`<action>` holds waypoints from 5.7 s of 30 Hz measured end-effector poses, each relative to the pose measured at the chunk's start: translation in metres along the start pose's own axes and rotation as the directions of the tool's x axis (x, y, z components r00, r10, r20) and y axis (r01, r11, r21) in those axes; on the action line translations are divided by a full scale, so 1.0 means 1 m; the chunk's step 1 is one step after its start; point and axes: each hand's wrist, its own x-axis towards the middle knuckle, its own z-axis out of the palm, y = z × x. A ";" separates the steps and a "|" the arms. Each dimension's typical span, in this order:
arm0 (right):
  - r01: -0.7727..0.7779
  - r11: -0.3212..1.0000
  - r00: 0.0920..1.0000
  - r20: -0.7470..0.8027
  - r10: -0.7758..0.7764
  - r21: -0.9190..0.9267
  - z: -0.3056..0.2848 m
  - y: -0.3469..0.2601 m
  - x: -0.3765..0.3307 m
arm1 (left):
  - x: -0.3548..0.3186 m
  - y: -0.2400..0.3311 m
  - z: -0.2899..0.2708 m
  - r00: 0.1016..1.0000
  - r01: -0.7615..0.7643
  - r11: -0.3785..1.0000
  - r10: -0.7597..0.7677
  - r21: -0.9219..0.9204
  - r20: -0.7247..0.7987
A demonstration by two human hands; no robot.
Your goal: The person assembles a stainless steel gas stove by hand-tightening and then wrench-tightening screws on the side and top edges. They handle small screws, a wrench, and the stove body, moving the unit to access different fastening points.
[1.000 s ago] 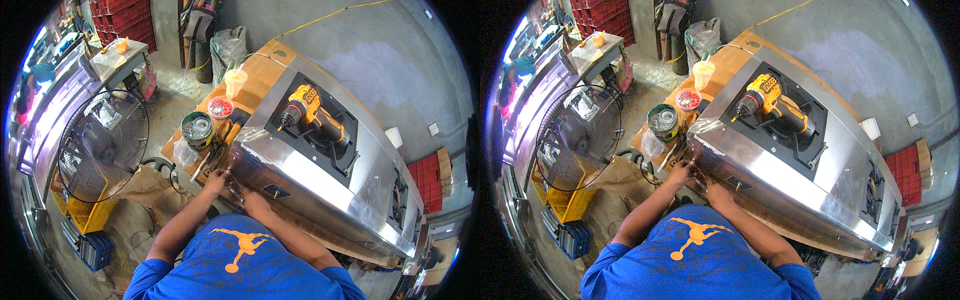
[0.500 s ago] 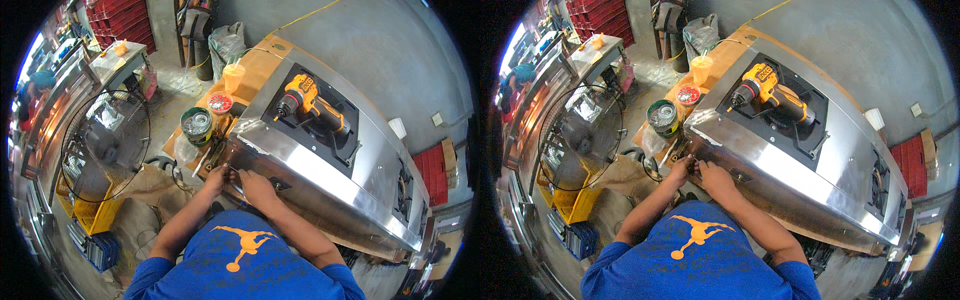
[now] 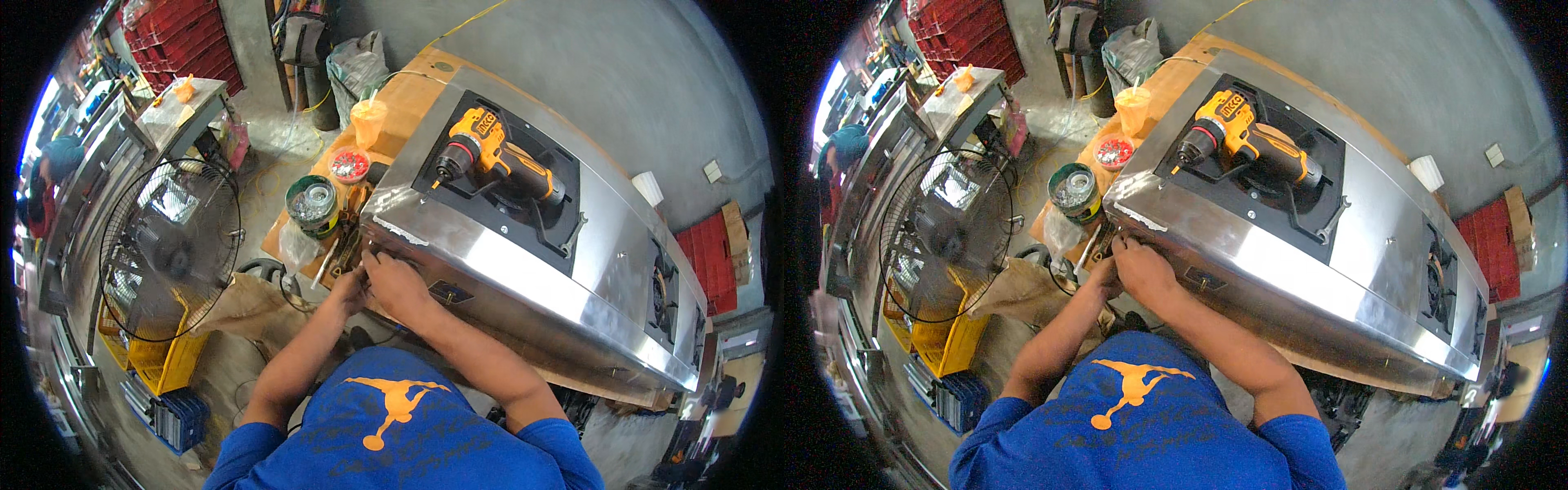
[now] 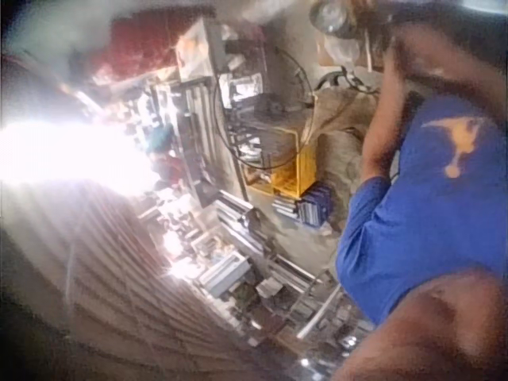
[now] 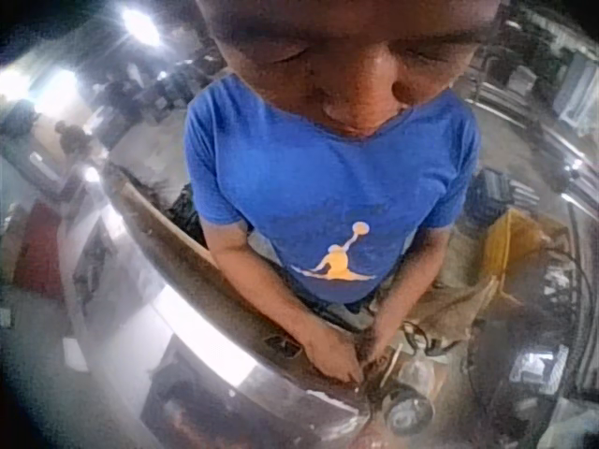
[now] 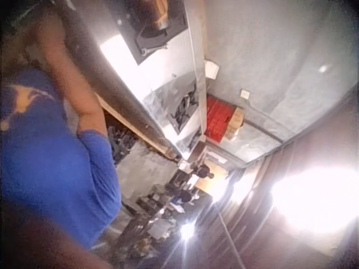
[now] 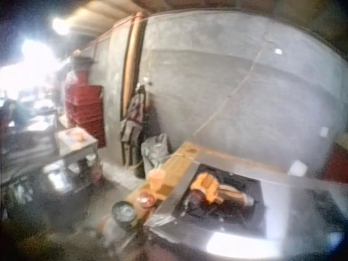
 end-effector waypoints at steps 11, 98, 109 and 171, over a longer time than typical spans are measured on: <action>0.101 0.995 0.995 -0.021 -0.101 -0.010 0.047 -0.018 0.065 | -0.011 -0.021 -0.028 0.958 -0.050 0.981 0.100 -0.189 0.270; 0.461 -0.485 0.328 0.365 0.871 0.743 -0.061 0.216 -0.620 | -0.007 -0.157 0.570 0.636 -0.435 -0.766 0.110 0.473 0.763; 0.077 0.632 0.300 -0.623 0.723 0.771 -0.210 0.270 -0.635 | -0.033 -0.209 0.584 0.533 -0.724 -0.471 0.083 0.505 0.842; -0.351 0.292 -0.785 -0.449 0.427 0.890 -0.256 0.736 -1.146 | -0.019 -0.953 1.016 0.125 -0.936 0.269 -0.345 0.225 0.930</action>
